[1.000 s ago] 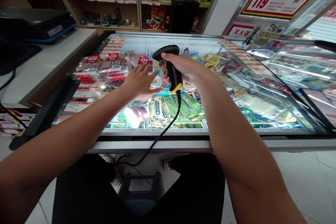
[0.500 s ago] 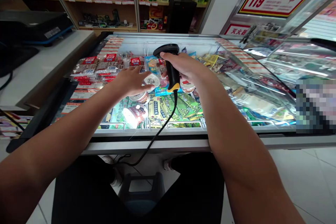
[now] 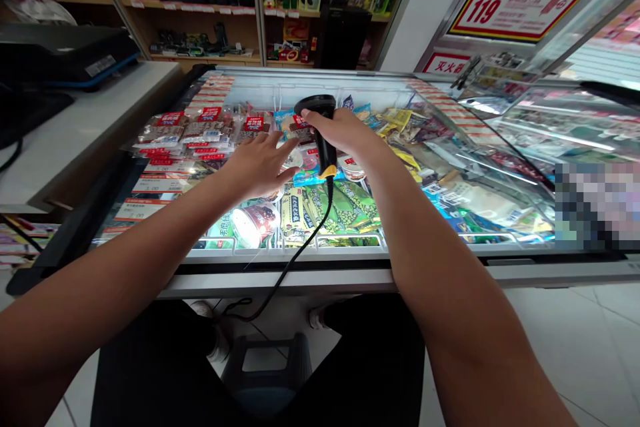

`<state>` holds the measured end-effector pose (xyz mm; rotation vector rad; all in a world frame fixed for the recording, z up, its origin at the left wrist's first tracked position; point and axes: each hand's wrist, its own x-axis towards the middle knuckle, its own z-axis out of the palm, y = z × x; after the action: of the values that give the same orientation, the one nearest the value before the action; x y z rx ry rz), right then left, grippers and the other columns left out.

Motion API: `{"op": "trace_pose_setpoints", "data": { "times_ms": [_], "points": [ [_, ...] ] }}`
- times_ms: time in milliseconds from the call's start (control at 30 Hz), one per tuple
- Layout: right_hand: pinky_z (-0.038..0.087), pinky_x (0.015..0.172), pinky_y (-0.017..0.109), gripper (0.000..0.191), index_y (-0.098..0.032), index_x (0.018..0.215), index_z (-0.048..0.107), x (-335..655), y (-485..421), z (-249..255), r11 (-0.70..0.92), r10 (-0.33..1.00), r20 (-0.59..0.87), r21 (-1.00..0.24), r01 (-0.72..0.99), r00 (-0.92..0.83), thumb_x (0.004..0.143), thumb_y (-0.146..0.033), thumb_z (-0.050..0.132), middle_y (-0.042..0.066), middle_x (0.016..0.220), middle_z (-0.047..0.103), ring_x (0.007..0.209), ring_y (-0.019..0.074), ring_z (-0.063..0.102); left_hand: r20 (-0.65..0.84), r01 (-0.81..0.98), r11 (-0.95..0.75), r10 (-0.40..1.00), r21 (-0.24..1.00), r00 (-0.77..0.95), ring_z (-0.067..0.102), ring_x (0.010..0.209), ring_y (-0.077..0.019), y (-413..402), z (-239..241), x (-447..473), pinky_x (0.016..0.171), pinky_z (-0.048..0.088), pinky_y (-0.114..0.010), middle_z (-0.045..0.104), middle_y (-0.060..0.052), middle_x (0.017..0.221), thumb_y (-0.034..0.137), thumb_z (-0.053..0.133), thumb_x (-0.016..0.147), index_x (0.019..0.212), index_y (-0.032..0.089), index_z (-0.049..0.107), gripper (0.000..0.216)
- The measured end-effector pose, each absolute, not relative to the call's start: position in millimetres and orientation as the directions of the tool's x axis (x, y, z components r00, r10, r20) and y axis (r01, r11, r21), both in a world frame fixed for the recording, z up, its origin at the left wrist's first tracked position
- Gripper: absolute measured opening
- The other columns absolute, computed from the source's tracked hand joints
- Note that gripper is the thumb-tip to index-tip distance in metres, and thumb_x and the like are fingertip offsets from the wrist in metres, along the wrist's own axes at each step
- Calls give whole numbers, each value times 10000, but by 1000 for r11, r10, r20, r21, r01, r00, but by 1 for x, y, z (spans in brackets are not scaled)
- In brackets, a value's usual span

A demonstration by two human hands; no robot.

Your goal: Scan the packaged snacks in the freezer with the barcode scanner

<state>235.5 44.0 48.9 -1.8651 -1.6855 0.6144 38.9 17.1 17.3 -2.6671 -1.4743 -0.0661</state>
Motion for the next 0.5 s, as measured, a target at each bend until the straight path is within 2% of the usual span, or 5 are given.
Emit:
{"op": "trace_pose_setpoints", "data": {
  "times_ms": [67, 167, 267, 367, 500],
  "points": [
    [553, 726, 442, 595, -199, 1069, 674, 233, 43, 48, -65, 995, 5, -711, 700, 98, 848, -746, 601, 118, 777, 655, 850, 323, 683, 66, 833, -551, 831, -40, 553, 433, 1446, -417, 16, 15, 42, 1103, 418, -538, 348, -182, 1649, 556, 303, 1032, 1627, 237, 289, 676],
    [575, 706, 420, 598, -216, 1072, 676, 230, 45, 43, -60, 998, -29, -775, 629, 61, 852, -765, 580, 119, 819, 679, 827, 298, 695, 47, 805, -592, 804, -35, 593, 422, 1459, -412, 16, 13, 41, 1085, 456, -528, 299, -154, 1680, 480, 344, 1037, 1604, 263, 355, 607],
    [598, 696, 391, 562, -219, 1068, 682, 230, 46, 45, -65, 998, -67, -832, 551, 17, 863, -735, 600, 122, 855, 700, 816, 280, 715, 16, 777, -627, 777, -50, 629, 390, 1490, -402, 18, 13, 37, 1143, 419, -535, 303, -157, 1682, 444, 367, 1041, 1600, 258, 379, 589],
    [612, 656, 371, 541, -204, 1066, 679, 235, 42, 55, -145, 988, -152, -861, 488, 26, 873, -705, 613, 130, 862, 710, 771, 270, 720, -24, 775, -629, 777, -61, 629, 343, 1522, -402, 19, 13, 36, 1198, 351, -554, 301, -182, 1681, 447, 344, 1052, 1622, 237, 345, 607],
    [592, 536, 356, 527, -185, 976, 681, 245, 33, 71, -284, 949, -314, -822, 494, 23, 863, -697, 632, 119, 751, 678, 636, 248, 672, -39, 811, -584, 812, -41, 583, 275, 1548, -426, 18, 12, 39, 1190, 348, -585, 208, -177, 1716, 491, 313, 1050, 1648, 249, 274, 646]
  ]
}}
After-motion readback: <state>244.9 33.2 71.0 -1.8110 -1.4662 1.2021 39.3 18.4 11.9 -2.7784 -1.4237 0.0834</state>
